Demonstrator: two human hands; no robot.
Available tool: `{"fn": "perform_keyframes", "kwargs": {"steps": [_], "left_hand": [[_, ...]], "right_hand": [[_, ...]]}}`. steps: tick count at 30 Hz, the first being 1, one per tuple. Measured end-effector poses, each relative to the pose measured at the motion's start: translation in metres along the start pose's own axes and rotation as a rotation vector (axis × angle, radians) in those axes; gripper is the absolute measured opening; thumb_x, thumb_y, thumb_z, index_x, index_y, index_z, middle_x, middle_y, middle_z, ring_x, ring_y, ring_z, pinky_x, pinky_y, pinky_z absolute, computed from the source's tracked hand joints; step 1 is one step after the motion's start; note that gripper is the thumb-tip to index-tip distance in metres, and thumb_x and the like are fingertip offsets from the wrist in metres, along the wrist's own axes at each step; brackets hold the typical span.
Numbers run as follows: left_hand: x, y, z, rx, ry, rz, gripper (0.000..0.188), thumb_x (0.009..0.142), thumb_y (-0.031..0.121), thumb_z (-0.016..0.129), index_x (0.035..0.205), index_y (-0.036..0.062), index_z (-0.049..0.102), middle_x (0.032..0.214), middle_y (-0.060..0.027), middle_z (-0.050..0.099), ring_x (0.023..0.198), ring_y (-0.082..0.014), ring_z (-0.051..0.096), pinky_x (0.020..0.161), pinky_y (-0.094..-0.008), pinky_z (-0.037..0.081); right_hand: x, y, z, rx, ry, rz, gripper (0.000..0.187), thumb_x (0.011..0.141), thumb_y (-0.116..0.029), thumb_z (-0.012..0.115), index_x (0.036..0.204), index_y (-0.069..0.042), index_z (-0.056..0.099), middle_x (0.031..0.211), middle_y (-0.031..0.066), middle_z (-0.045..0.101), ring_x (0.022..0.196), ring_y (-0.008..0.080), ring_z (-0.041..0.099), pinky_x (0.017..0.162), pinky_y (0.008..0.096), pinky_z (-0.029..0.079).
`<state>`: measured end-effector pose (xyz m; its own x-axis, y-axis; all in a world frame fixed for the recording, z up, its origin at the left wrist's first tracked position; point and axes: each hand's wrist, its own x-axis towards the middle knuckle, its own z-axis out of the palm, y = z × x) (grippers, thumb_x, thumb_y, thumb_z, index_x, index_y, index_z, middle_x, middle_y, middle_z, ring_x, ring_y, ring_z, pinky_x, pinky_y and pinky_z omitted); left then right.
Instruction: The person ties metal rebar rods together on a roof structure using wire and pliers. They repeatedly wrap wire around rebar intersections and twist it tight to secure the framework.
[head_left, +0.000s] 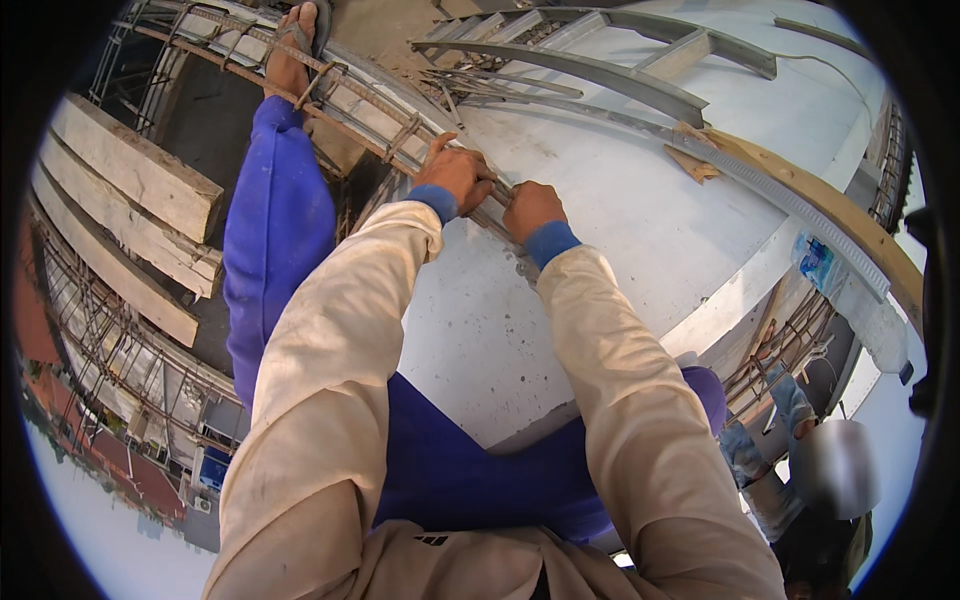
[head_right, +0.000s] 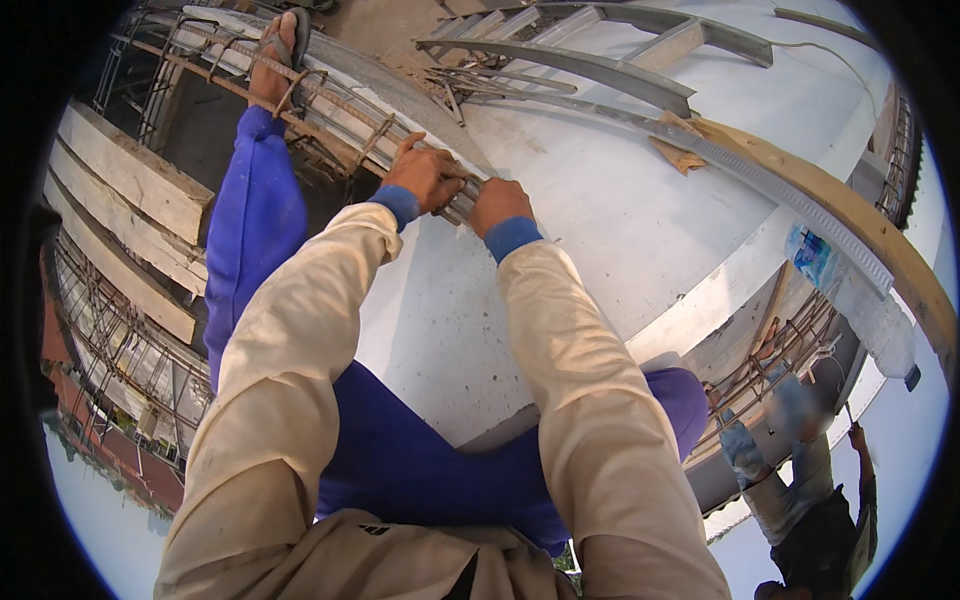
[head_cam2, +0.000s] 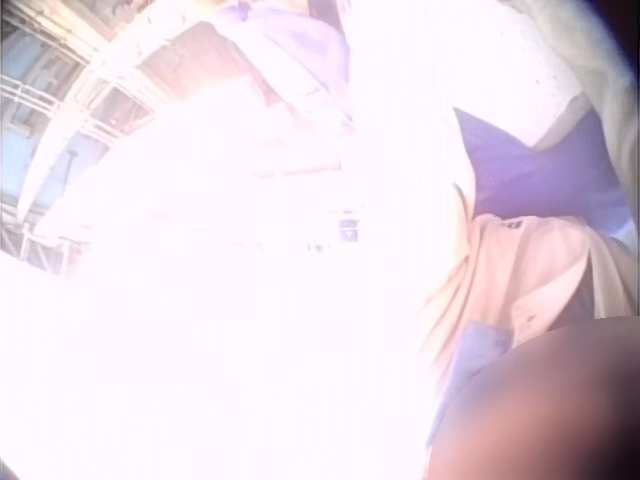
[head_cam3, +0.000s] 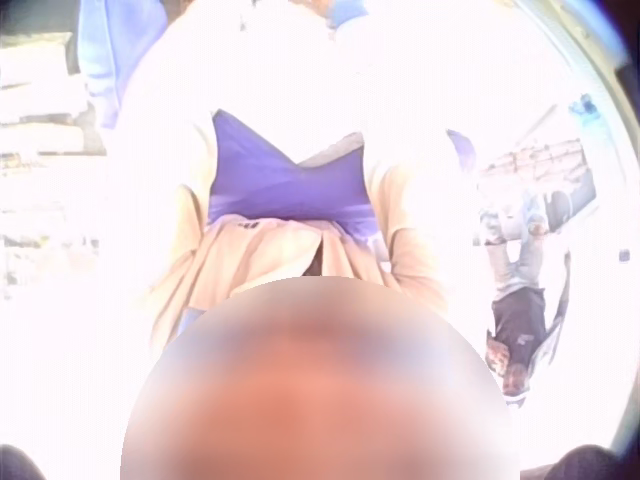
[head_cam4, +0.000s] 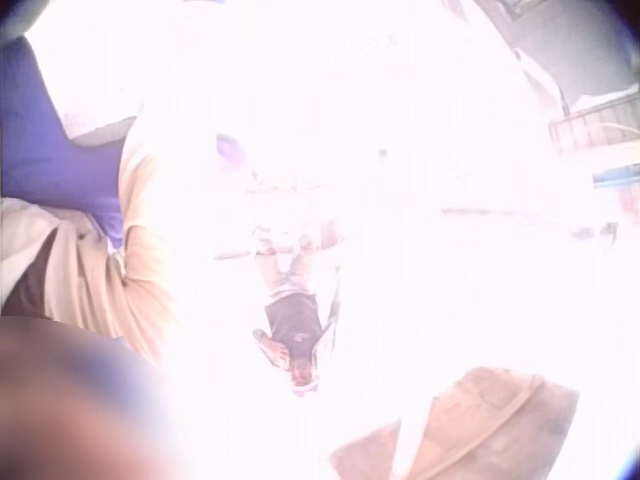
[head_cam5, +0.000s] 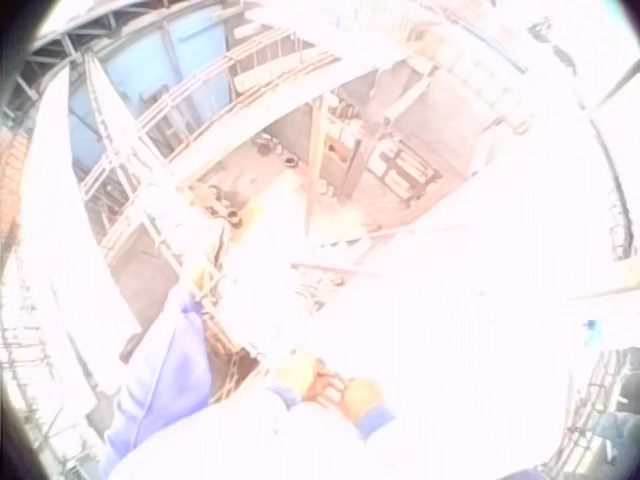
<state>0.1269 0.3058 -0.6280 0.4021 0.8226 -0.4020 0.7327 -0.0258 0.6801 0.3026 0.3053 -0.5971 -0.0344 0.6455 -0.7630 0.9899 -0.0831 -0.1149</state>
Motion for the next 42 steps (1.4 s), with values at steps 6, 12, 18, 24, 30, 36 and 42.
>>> {"fn": "perform_keyframes", "kwargs": {"steps": [6,12,18,24,30,36,42], "left_hand": [[-0.001,-0.005,-0.002,0.002,0.008,0.042,0.021,0.086,0.024,0.071,0.104,0.0197,0.081,0.103,-0.0048,0.074,0.107,-0.0234,0.068,0.122,-0.0499,0.022],[0.0,0.0,-0.006,-0.035,0.005,0.006,0.017,0.086,0.025,0.074,0.098,0.0163,0.08,0.101,-0.0041,0.074,0.106,-0.0218,0.068,0.122,-0.0484,0.022],[0.0,0.014,0.007,0.007,0.097,-0.073,0.026,0.088,0.038,0.071,0.092,0.0129,0.08,0.099,-0.0065,0.075,0.107,-0.0229,0.067,0.121,-0.0489,0.022],[0.004,0.017,0.029,0.074,0.316,-0.008,0.03,0.091,0.034,0.071,0.078,0.0076,0.075,0.09,-0.0076,0.075,0.098,-0.0245,0.067,0.117,-0.047,0.024],[0.009,0.009,0.04,0.093,0.282,-0.069,0.039,0.092,0.038,0.068,0.075,0.004,0.069,0.08,-0.012,0.07,0.085,-0.0305,0.066,0.117,-0.0449,0.027],[0.025,-0.004,0.027,0.153,-0.021,-0.261,0.042,0.093,0.045,0.068,0.087,0.0041,0.075,0.085,-0.0167,0.074,0.078,-0.036,0.068,0.108,-0.0446,0.042],[0.007,-0.009,0.008,0.316,-0.204,-0.161,0.067,0.09,0.048,0.071,0.141,0.0057,0.058,0.138,-0.022,0.062,0.13,-0.0369,0.057,0.109,-0.0431,0.044]], "right_hand": [[0.005,-0.004,-0.004,0.093,-0.028,-0.208,0.02,0.088,-0.018,0.064,0.089,-0.001,0.076,0.091,0.0248,0.074,0.086,0.0384,0.074,0.08,0.0447,0.059],[0.055,-0.003,-0.031,0.776,-0.318,0.301,0.023,0.089,-0.021,0.061,0.077,-0.005,0.073,0.077,0.0192,0.072,0.069,0.0324,0.071,0.066,0.0416,0.055],[0.008,0.001,-0.145,-0.112,-0.035,-0.284,0.025,0.097,-0.02,0.059,0.108,-0.003,0.074,0.101,0.0147,0.077,0.092,0.0191,0.074,0.085,0.0344,0.056],[-0.157,0.161,-0.269,0.602,0.447,-0.308,0.031,0.107,-0.025,0.054,0.124,-0.005,0.07,0.105,0.0083,0.074,0.09,0.0151,0.069,0.08,0.0286,0.053],[-0.303,0.347,-0.11,0.915,0.863,0.636,0.025,0.102,-0.02,0.058,0.112,0.0,0.071,0.089,0.0081,0.074,0.074,0.0132,0.069,0.067,0.0272,0.053],[-0.36,0.348,0.178,0.828,0.238,0.774,0.034,0.096,-0.033,0.062,0.116,-0.007,0.071,0.106,0.0194,0.075,0.098,0.0377,0.072,0.089,0.0424,0.056],[-0.355,0.286,0.251,0.97,0.33,0.821,0.038,0.097,-0.039,0.06,0.115,-0.007,0.071,0.1,0.018,0.076,0.096,0.0362,0.072,0.088,0.0434,0.056]]}}
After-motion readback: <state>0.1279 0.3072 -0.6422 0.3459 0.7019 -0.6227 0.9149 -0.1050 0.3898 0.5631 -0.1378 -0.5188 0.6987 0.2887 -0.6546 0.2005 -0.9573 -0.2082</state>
